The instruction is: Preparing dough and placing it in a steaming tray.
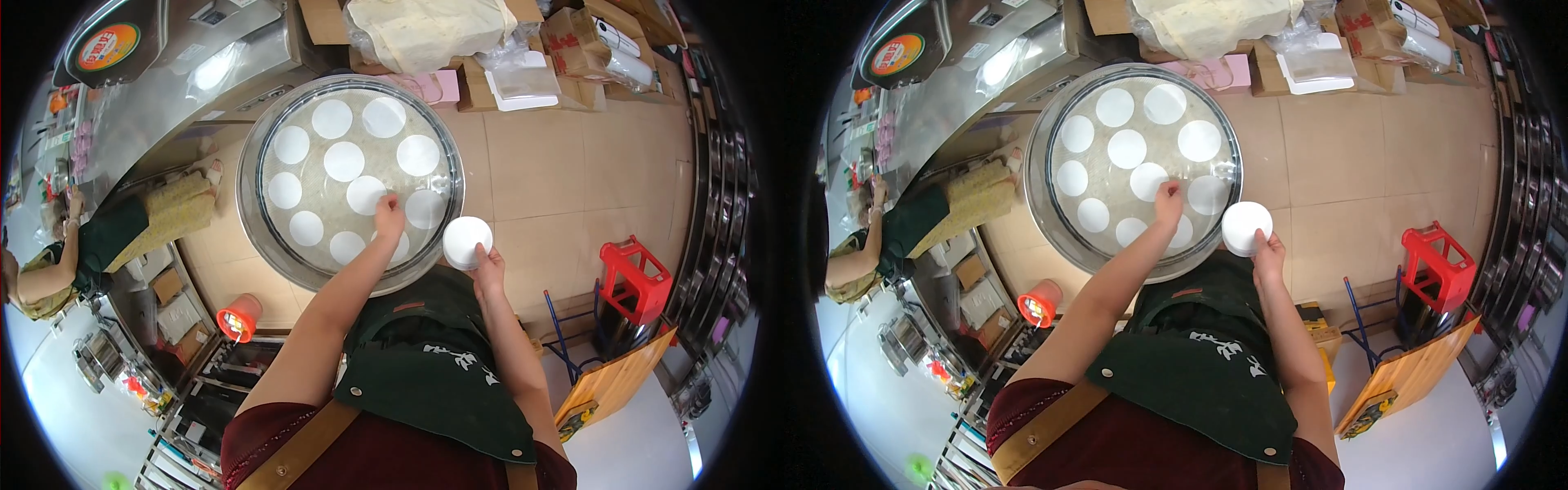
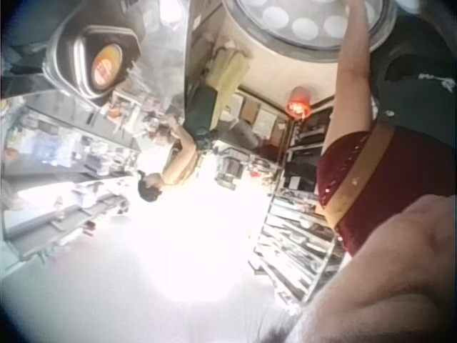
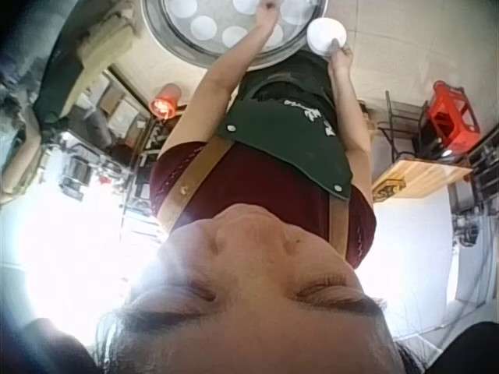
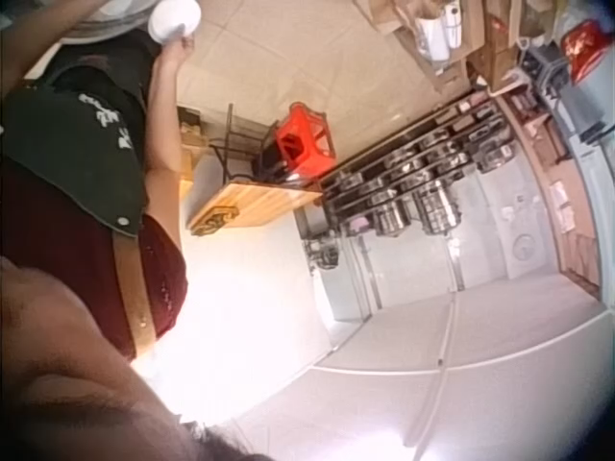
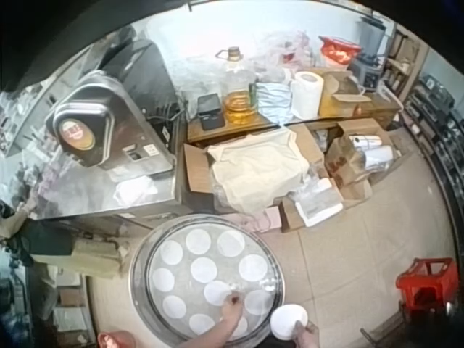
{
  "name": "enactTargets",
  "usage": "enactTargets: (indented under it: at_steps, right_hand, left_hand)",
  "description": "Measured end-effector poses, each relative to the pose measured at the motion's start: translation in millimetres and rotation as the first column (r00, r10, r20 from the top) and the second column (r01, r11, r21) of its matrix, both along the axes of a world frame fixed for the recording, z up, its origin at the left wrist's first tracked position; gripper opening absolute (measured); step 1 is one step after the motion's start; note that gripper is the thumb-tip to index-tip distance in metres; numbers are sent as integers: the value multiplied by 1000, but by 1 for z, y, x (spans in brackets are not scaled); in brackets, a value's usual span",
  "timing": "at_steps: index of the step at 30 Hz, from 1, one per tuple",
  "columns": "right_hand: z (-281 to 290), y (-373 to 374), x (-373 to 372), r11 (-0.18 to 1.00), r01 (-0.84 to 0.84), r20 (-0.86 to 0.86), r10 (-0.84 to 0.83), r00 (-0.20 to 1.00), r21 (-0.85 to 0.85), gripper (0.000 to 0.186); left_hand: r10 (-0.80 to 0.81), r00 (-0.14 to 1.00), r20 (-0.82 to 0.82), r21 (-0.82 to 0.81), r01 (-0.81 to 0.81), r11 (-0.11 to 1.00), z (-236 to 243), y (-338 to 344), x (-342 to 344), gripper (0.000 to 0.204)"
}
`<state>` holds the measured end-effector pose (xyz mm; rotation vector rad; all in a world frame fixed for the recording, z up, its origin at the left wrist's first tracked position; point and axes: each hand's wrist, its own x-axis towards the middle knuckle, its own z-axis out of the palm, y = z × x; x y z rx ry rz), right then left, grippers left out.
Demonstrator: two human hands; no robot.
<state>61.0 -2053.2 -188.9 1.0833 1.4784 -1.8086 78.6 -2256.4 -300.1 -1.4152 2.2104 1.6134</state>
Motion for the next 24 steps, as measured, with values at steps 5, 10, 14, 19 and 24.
enactTargets:
  at_steps: [5, 10, 14, 19, 24]
  right_hand:
    - [2, -2, -1, 1000, 11, -1, -11, 1000, 14, 19]
    - [-1, 0, 0, 1000, -7, -4, 7, 1000, 1, 19]
    - [4, -4, -3, 1000, -17, -2, 17, 1000, -10, 19]
    - [-8, 11, 2, 1000, 26, -19, -26, 999, -18, 20]
    - [-3, 9, -1, 1000, 19, -1, -19, 1000, 19, 20]
  left_hand:
    - [11, 997, 77, 51, -15, 999, 9, 0, 4, 17]
    - [47, 998, 39, 105, -51, 993, 14, 2, -6, 15]
    - [362, 926, -104, 231, -331, 915, -13, -71, -29, 15]
    - [728, 677, -110, 437, -625, 647, 26, -138, -91, 31]
    - [814, 578, 56, 556, -696, 455, 18, -166, -98, 31]
